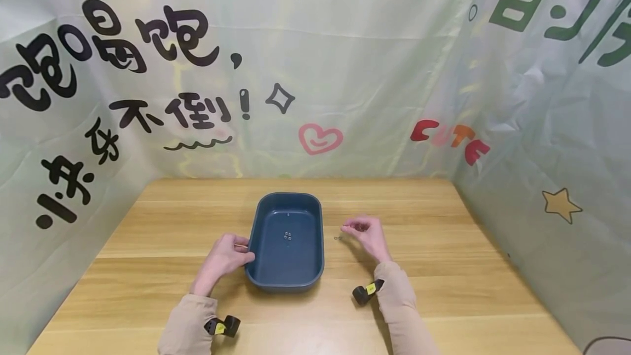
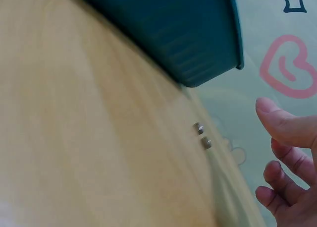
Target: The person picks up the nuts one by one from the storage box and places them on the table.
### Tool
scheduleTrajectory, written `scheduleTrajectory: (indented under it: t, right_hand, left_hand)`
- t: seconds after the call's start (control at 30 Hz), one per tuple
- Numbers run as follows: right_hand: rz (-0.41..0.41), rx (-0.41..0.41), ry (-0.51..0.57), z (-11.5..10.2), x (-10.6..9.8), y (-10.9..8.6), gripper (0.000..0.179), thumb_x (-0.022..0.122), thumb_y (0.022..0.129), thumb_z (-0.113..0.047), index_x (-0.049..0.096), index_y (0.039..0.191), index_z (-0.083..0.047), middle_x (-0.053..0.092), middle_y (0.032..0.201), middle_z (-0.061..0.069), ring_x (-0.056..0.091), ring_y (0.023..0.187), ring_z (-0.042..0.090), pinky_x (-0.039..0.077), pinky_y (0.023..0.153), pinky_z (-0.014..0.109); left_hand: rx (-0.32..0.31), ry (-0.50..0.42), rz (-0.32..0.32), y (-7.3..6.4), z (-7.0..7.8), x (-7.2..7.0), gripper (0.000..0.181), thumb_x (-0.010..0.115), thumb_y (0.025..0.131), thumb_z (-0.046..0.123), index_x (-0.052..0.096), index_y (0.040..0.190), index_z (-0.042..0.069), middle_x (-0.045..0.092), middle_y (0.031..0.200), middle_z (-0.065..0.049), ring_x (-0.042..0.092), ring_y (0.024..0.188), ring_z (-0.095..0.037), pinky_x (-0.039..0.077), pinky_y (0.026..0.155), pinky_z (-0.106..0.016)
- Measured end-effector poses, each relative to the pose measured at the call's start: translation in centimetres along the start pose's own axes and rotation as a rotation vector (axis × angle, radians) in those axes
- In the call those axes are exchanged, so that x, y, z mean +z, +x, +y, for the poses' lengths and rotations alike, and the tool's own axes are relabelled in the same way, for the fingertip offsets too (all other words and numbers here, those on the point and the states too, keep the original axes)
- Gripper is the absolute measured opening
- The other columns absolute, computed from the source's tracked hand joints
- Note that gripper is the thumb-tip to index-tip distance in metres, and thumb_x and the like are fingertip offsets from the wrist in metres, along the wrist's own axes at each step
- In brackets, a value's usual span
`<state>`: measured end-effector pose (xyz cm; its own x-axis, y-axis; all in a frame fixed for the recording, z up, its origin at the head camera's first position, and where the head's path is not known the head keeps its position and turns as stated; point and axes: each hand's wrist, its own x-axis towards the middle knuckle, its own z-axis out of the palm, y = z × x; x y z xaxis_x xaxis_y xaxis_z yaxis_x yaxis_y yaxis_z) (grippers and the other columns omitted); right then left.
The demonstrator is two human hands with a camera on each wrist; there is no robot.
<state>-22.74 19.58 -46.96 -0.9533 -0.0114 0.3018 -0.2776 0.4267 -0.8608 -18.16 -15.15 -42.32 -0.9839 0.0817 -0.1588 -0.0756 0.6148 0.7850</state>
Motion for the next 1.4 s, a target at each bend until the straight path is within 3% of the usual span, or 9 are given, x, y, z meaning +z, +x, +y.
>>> scheduleTrajectory:
  t: [0.07,0.4,0.7,1.0,1.4]
  right_hand:
    - [-0.001,0.010,-0.026,1.5,0.3,0.1,0.012,0.080,0.081,-0.005,0.078,0.091,0.001,0.075,0.089,0.021,0.053,0.069,0.004,0.043,0.064,0.016]
    - [-0.016,0.026,-0.115,2.8,0.7,-0.6,0.007,0.080,0.081,-0.005,0.080,0.087,-0.004,0.076,0.089,0.012,0.065,0.083,0.009,0.051,0.077,0.018]
    - [-0.029,0.041,-0.158,3.2,0.9,-0.7,0.006,0.080,0.082,-0.009,0.081,0.088,-0.009,0.074,0.086,0.005,0.063,0.081,0.009,0.051,0.075,0.018]
    - [-0.016,-0.024,-0.197,3.7,1.2,-0.9,0.010,0.081,0.081,-0.011,0.080,0.087,-0.002,0.074,0.085,0.007,0.063,0.078,0.009,0.049,0.071,0.017]
    - [-0.003,-0.052,-0.216,3.9,1.4,-1.1,0.010,0.081,0.081,-0.012,0.081,0.088,-0.005,0.074,0.084,0.004,0.063,0.080,0.010,0.049,0.071,0.018]
  left_hand:
    - [0.003,-0.002,0.003,0.0,0.0,0.0,0.045,0.071,0.080,0.007,0.064,0.118,-0.016,0.071,0.112,-0.032,0.072,0.104,-0.040,0.060,0.090,-0.046]
    - [0.004,-0.002,0.007,0.0,-0.1,0.1,0.045,0.072,0.080,0.007,0.064,0.117,-0.016,0.071,0.111,-0.032,0.072,0.104,-0.039,0.060,0.089,-0.046]
    - [0.009,-0.003,0.012,0.0,0.0,0.0,0.044,0.072,0.079,0.007,0.064,0.117,-0.016,0.071,0.111,-0.032,0.072,0.104,-0.040,0.060,0.089,-0.046]
    - [0.012,0.002,0.011,0.0,0.0,0.0,0.044,0.072,0.080,0.006,0.064,0.117,-0.016,0.071,0.110,-0.032,0.072,0.103,-0.040,0.061,0.088,-0.046]
    - [0.022,0.024,0.018,-0.2,0.1,0.0,0.045,0.072,0.079,0.008,0.065,0.117,-0.015,0.073,0.108,-0.030,0.072,0.103,-0.039,0.059,0.090,-0.046]
